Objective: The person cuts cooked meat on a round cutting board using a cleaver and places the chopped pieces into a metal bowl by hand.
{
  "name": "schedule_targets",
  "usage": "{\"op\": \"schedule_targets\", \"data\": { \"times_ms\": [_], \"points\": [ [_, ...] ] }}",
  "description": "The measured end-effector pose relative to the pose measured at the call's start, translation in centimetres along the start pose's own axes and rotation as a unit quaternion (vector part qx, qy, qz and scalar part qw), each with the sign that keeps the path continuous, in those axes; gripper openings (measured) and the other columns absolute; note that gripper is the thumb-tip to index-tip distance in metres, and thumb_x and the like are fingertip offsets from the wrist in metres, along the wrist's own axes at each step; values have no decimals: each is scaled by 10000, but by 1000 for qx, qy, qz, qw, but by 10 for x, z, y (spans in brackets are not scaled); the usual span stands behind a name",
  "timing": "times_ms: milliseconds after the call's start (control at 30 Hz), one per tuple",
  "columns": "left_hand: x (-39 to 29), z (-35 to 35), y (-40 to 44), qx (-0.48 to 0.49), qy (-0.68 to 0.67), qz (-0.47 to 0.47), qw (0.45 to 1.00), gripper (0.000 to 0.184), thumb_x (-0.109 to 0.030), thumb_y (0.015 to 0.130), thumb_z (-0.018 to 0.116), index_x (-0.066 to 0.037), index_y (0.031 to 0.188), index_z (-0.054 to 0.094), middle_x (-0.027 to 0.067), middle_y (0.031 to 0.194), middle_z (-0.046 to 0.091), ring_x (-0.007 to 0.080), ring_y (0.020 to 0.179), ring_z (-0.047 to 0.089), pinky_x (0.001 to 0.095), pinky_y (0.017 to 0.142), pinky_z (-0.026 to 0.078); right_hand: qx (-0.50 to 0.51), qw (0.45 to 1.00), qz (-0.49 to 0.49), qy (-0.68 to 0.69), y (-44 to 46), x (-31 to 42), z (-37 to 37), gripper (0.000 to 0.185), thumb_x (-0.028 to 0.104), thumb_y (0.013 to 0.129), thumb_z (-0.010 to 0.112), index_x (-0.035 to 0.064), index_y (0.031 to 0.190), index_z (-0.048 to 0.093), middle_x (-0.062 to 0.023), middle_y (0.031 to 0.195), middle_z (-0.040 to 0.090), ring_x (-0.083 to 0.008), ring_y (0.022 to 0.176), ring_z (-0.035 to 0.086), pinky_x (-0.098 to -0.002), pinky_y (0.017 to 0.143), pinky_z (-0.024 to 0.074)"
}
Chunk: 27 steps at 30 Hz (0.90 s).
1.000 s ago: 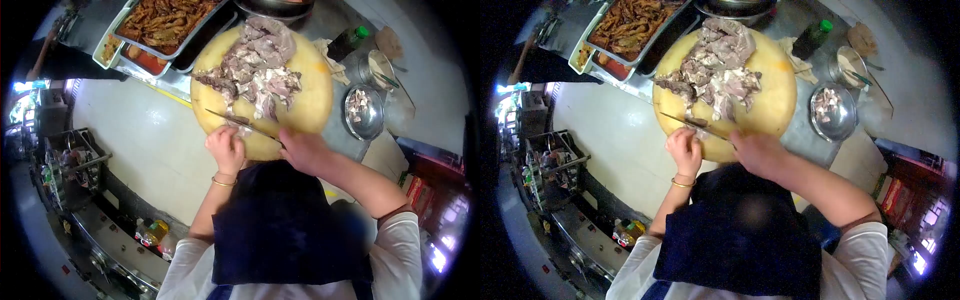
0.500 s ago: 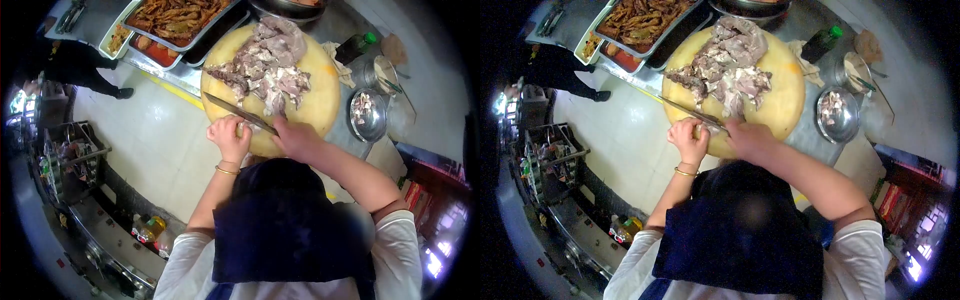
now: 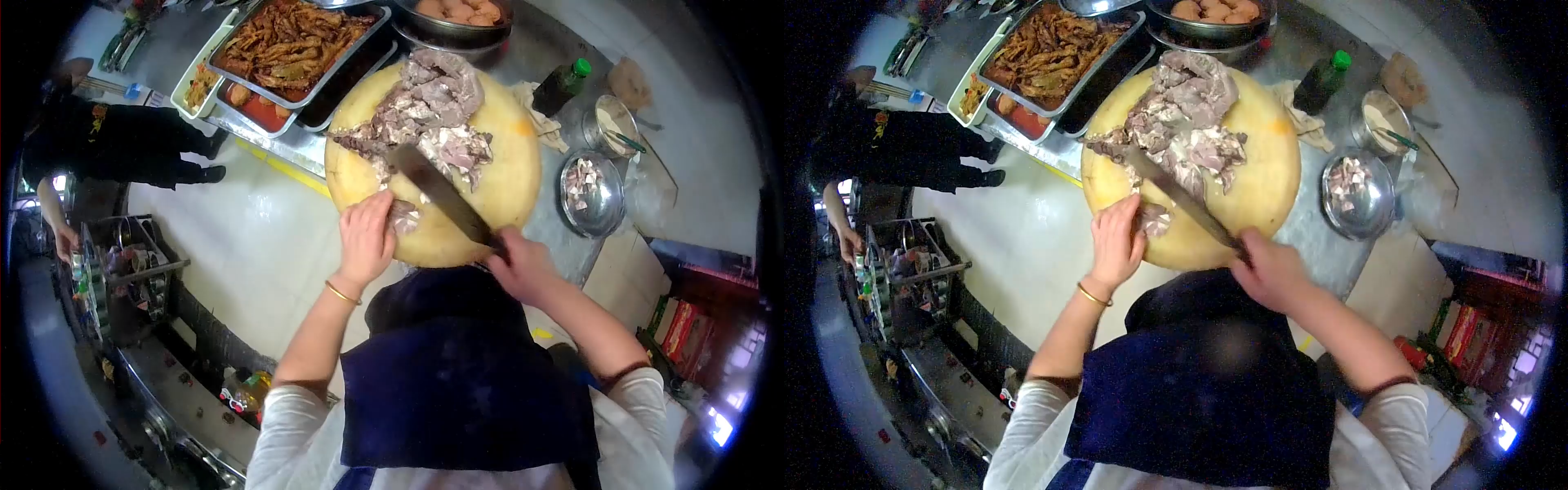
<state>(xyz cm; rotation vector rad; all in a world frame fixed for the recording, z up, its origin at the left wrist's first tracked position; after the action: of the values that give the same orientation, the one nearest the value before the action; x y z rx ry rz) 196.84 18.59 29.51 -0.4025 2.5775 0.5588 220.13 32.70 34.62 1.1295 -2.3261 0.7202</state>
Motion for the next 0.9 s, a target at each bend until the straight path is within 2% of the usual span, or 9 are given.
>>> {"op": "schedule_targets", "data": {
  "times_ms": [100, 200, 300, 367, 433, 467, 600, 667, 900],
  "points": [
    [13, -1, 14, 130, 20, 56, 990, 557, -65, 806, 638, -95, 1358, 574, 77, 1254, 664, 304, 1230, 555, 444, 1046, 361, 107, 994, 36, 7, -40, -20, -24, 385, 252, 901, 665, 67, 1200, 508, -190, 846, 688, -434, 789, 672, -533, 711, 530],
    [11, -7, 23, 153, 57, 101, 981, 510, -89, 826, 651, -147, 1330, 603, 38, 1184, 680, 286, 1145, 571, 438, 996, 372, 196, 977, 56, 54, -58, -21, -23, 407, 259, 909, 663, 44, 1211, 495, -225, 889, 675, -443, 850, 658, -523, 746, 520],
    [3, -8, 29, 142, 73, 104, 982, 420, -181, 831, 698, -173, 1249, 656, 22, 1080, 681, 262, 1055, 576, 430, 960, 374, 177, 974, 8, 142, -49, -23, 6, 417, 265, 917, 658, 22, 1208, 484, -260, 968, 660, -452, 924, 643, -513, 782, 507],
    [1, -10, 29, 123, 82, 118, 982, 375, -254, 813, 738, -159, 1173, 687, 26, 1014, 681, 259, 1007, 583, 427, 941, 382, 136, 974, 35, 181, -46, -27, 8, 404, 256, 924, 652, 2, 1189, 485, -277, 1011, 644, -464, 957, 629, -513, 802, 496],
    [2, -1, 21, 132, 89, 40, 986, 378, -326, 760, 791, -143, 1078, 698, 37, 939, 674, 270, 943, 587, 431, 900, 387, 43, 978, 28, 200, -48, -34, 7, 391, 250, 924, 652, 0, 1178, 491, -276, 1000, 643, -465, 955, 629, -517, 800, 495],
    [2, 5, 13, 137, 92, -1, 986, 391, -362, 734, 818, -134, 1030, 703, 42, 901, 671, 276, 911, 589, 433, 879, 390, 47, 983, 67, 165, -49, -30, -1, 363, 233, 926, 645, 5, 1171, 504, -270, 993, 645, -472, 947, 630, -518, 795, 504],
    [-13, 28, -12, 4, 72, -48, 996, 438, -432, 700, 842, -122, 969, 685, 40, 828, 634, 276, 852, 574, 431, 839, 388, 40, 996, 20, 74, -53, -14, -16, 355, 211, 921, 645, 33, 1194, 503, -232, 1011, 657, -450, 928, 647, -513, 776, 519],
    [-17, 28, -18, -21, 83, -73, 994, 404, -395, 715, 828, -122, 968, 671, 49, 859, 630, 279, 869, 571, 429, 843, 383, 49, 999, -9, 11, -51, 0, -15, 395, 186, 908, 653, 52, 1247, 499, -208, 1058, 659, -430, 935, 652, -500, 764, 527],
    [-18, 36, -20, -104, 29, -50, 993, 230, -246, 740, 718, -133, 928, 647, 51, 885, 619, 277, 884, 556, 424, 845, 379, 86, 992, -46, -74, -32, 14, -7, 314, 255, 935, 636, 62, 1122, 474, -190, 923, 678, -419, 807, 679, -538, 664, 533]
  ]
}}
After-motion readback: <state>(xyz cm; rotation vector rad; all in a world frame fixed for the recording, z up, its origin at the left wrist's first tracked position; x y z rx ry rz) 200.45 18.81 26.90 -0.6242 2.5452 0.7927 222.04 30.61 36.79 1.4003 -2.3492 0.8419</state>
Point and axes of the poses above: each hand's wrist, its own y-axis towards the middle knuckle, its own z-axis out of the palm, x = y × z, the point moved 5 cm from there along y, towards the middle knuckle
